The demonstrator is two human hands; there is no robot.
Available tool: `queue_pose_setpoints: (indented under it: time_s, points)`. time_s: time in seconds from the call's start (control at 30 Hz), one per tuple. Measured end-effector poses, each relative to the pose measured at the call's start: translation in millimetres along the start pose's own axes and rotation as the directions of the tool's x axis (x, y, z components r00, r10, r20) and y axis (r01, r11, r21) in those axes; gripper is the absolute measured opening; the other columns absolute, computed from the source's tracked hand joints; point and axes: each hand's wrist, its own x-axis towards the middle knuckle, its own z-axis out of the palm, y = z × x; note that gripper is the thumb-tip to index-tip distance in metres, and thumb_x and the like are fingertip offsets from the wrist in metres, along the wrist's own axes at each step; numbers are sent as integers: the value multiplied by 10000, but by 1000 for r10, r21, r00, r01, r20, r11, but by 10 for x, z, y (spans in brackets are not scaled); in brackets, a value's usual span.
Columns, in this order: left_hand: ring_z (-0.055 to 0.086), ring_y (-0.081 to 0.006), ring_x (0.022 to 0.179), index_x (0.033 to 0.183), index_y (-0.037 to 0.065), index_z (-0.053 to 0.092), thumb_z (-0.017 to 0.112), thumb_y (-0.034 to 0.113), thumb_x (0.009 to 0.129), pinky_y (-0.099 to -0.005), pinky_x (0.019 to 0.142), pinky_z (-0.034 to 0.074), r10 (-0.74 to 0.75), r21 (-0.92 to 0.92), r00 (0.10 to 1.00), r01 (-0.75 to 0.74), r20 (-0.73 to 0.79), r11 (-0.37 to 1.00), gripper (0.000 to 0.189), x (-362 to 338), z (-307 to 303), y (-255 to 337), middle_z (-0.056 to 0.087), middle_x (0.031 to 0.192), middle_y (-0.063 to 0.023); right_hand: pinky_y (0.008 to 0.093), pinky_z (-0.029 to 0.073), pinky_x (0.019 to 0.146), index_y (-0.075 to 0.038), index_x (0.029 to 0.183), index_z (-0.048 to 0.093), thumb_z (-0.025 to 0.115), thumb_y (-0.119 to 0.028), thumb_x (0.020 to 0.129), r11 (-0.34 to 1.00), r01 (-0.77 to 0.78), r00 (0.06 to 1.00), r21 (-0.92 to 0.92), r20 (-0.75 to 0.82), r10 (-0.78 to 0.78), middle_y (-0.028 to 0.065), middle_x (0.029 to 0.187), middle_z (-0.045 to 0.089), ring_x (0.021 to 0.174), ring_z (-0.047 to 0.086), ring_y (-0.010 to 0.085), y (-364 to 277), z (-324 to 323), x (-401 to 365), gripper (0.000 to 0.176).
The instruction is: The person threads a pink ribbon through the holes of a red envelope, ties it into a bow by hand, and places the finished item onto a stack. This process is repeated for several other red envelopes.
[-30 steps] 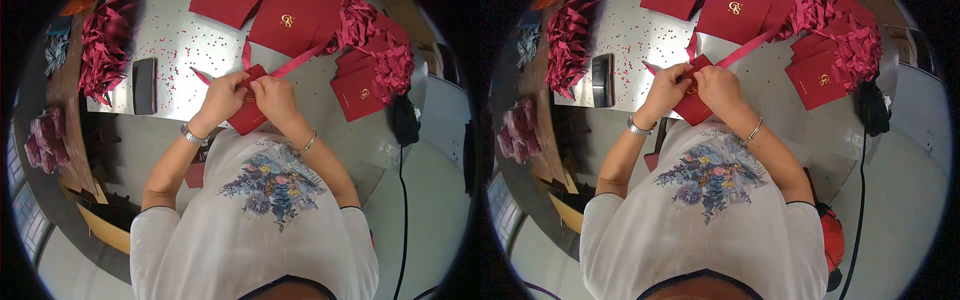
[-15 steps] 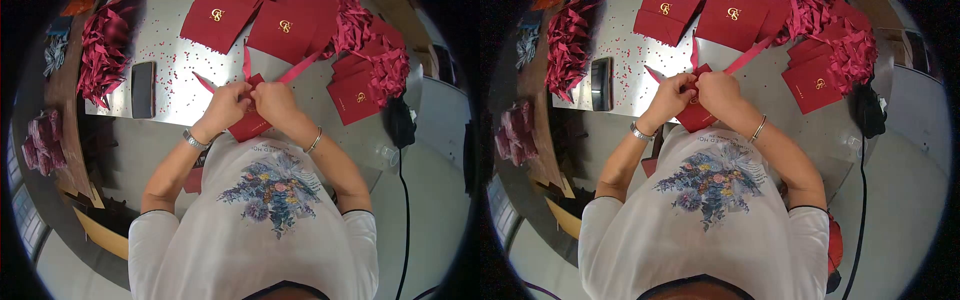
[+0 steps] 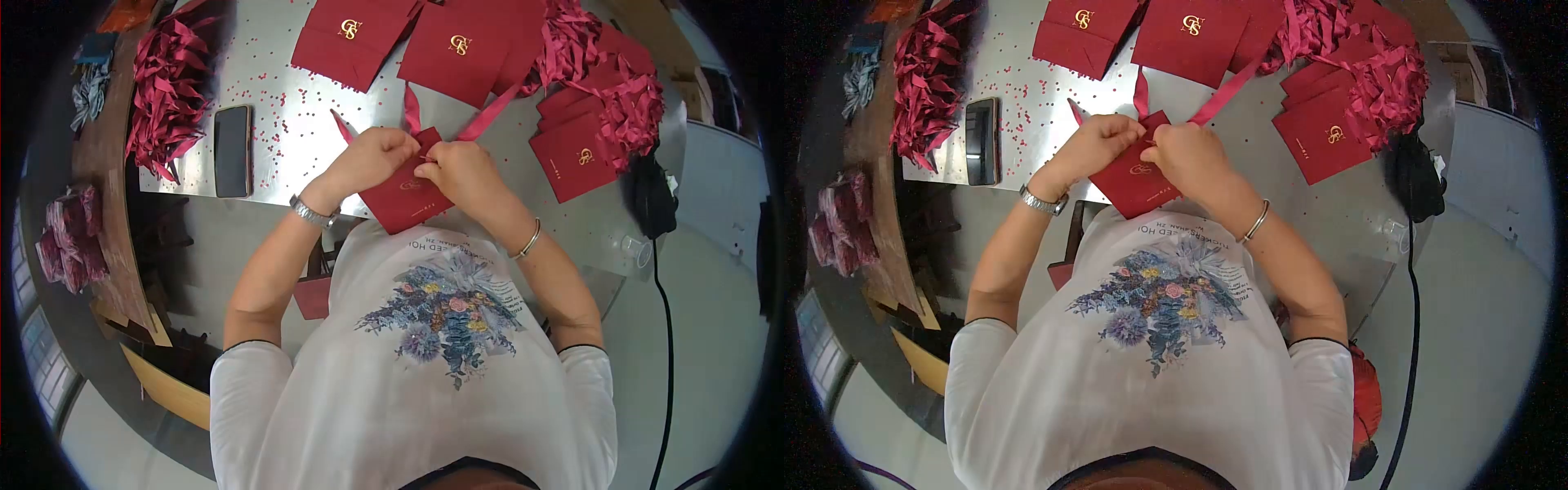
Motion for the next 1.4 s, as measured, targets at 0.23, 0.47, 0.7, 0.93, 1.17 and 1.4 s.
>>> queue_pose_setpoints:
  time_s: [0.23,0.47,0.7,0.93,1.17,1.4]
  points:
    - [660,-234,829,975,-26,660,600,41,846,-310,773,510,35,107,992,-47,119,993,157,127,-20,41,685,887,-148,465,520,687,5,771,629,565,-128,829,986,36,996,162,-91,-22,221,752,643,742,651,378,112,119,-105,158]
    - [643,-328,805,887,-16,649,592,8,795,-379,729,506,236,350,963,-268,132,897,111,108,-34,92,659,847,-188,440,546,690,-24,805,651,561,-76,768,985,20,999,-172,34,-14,194,784,670,738,676,347,-124,25,-108,110]
    - [623,-372,812,869,-11,646,572,6,790,-409,726,500,338,397,917,-396,211,828,110,95,23,225,646,854,-203,430,544,678,-24,807,690,574,-92,752,955,-26,983,-296,167,78,190,797,676,733,675,348,-287,-199,-22,145]
    - [626,-379,800,861,-1,646,552,8,790,-425,724,503,309,414,944,-330,117,849,118,98,15,155,644,843,-213,475,512,666,-21,776,682,602,-285,852,994,-92,994,-60,49,95,209,783,656,748,648,373,-81,-129,-103,286]
    - [625,-385,780,832,5,618,557,25,782,-442,701,505,277,614,958,-174,-76,770,81,184,95,-9,641,833,-210,490,504,686,-18,802,658,602,-364,866,965,-260,964,40,58,258,213,778,654,766,643,394,303,462,-258,357]
    - [622,-385,782,833,10,596,564,5,752,-461,688,504,329,723,900,-22,-287,691,87,74,-51,-147,636,843,-195,493,498,695,-37,805,643,586,-400,872,950,-254,967,183,30,253,195,762,657,766,645,384,361,479,-242,373]
